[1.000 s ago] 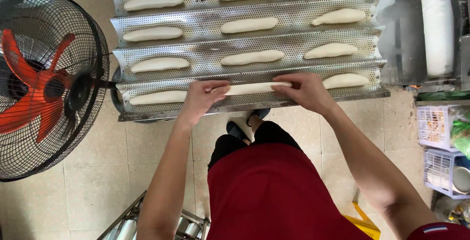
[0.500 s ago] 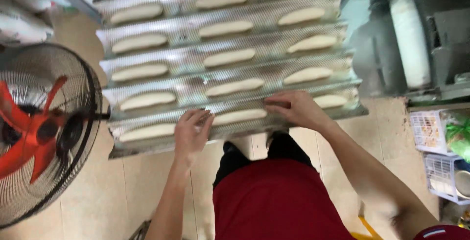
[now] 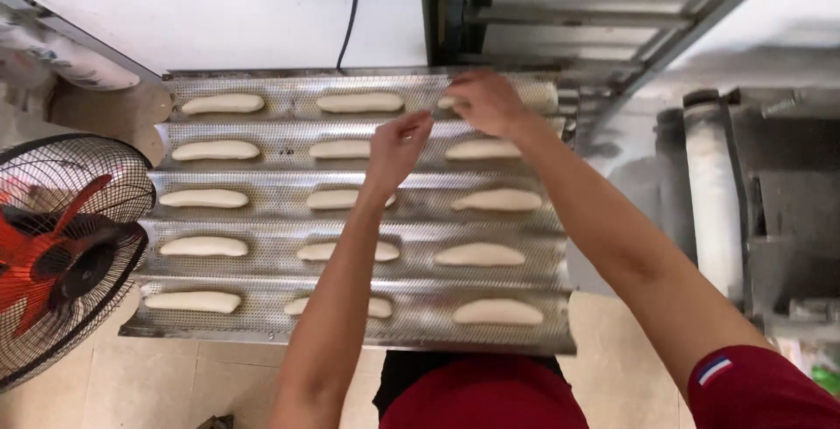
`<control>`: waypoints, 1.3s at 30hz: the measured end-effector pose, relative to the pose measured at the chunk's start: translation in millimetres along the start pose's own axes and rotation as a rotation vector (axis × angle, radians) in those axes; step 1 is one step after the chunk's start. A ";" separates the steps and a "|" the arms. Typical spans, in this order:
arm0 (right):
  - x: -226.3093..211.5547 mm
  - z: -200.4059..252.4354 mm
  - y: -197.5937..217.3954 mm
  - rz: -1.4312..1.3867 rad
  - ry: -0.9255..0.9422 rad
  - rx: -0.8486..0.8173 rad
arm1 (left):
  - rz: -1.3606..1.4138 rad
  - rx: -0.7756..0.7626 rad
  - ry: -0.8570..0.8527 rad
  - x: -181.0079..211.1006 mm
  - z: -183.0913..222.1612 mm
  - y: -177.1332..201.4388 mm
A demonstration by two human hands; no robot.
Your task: Arranging pieces of shaped bread dough onto perforated baking trays for proofing/baking.
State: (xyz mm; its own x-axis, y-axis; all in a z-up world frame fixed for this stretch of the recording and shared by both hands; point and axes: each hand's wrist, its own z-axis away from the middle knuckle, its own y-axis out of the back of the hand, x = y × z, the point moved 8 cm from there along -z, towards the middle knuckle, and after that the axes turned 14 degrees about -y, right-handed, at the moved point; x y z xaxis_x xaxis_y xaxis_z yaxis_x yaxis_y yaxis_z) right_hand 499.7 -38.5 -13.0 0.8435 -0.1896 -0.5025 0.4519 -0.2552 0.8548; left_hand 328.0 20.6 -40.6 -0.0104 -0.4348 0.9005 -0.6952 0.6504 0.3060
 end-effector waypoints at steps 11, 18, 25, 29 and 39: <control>52.5 11.0 33.6 -0.138 -0.018 -0.171 | 0.437 -0.146 0.458 -36.7 -91.7 -82.6; 74.4 25.7 35.4 -0.362 -0.167 -0.095 | 0.064 -0.242 0.223 -9.9 -99.7 -62.6; 91.2 38.4 49.2 -0.907 -0.551 -0.154 | 0.580 -0.120 0.371 -20.5 -96.6 -78.0; 127.4 52.4 46.1 -0.795 -0.629 -0.105 | 0.325 -0.184 0.399 -35.9 -95.2 -55.2; 137.4 59.8 59.1 -0.186 -0.495 0.004 | -0.166 -0.331 0.257 -33.2 -90.1 -40.3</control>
State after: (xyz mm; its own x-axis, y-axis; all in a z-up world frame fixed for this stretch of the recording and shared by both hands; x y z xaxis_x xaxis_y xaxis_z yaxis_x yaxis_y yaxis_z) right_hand 624.9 -136.3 -39.3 0.5107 -0.5653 -0.6478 0.5789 -0.3309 0.7452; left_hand 421.1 65.0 -55.0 0.2898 -0.4087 0.8654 -0.4044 0.7672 0.4978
